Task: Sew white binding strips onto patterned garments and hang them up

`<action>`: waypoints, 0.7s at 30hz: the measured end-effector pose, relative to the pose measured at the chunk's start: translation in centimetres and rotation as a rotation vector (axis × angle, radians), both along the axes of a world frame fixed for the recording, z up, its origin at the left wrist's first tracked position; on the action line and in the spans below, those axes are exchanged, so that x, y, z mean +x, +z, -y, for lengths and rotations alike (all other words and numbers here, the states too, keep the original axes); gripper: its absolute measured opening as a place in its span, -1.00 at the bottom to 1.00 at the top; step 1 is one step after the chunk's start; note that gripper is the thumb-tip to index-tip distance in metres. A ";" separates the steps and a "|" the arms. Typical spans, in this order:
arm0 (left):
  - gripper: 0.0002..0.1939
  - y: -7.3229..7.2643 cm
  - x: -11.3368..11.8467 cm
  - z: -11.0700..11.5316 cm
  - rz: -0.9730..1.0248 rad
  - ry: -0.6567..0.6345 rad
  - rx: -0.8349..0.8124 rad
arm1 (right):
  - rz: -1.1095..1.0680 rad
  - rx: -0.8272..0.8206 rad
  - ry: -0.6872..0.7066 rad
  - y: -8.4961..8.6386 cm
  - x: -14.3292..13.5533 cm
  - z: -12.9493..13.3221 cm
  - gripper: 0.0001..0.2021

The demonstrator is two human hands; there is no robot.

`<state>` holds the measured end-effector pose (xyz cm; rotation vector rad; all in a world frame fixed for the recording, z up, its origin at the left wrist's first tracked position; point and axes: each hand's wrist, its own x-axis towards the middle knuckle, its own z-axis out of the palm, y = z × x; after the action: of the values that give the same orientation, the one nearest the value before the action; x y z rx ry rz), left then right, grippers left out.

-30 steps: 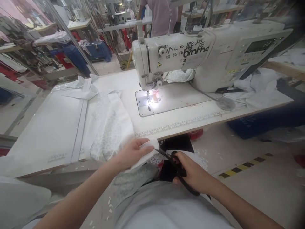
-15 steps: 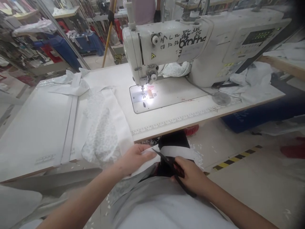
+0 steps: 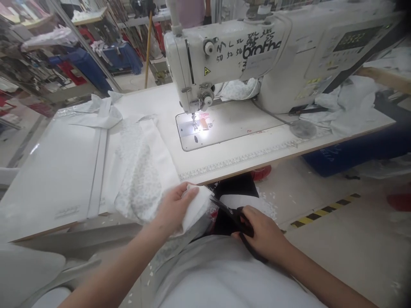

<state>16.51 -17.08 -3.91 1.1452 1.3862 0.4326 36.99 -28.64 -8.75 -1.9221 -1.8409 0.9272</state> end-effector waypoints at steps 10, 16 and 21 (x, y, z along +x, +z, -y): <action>-0.61 -0.7 0.6 0.9 0.017 -0.032 0.011 | 0.061 0.085 -0.038 -0.4 -1.6 -1.0 -0.68; -0.60 -1.1 0.4 1.2 -0.018 -0.080 0.000 | 0.044 0.012 -0.033 -1.2 -1.8 -0.6 -0.68; -0.65 -0.3 0.7 1.6 -0.053 -0.212 0.080 | -0.018 -0.016 -0.049 -1.4 -1.6 -0.3 -0.74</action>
<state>17.19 -18.63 -4.18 1.3622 1.2856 0.3100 35.39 -28.36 -10.18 -1.9531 -1.7738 0.9433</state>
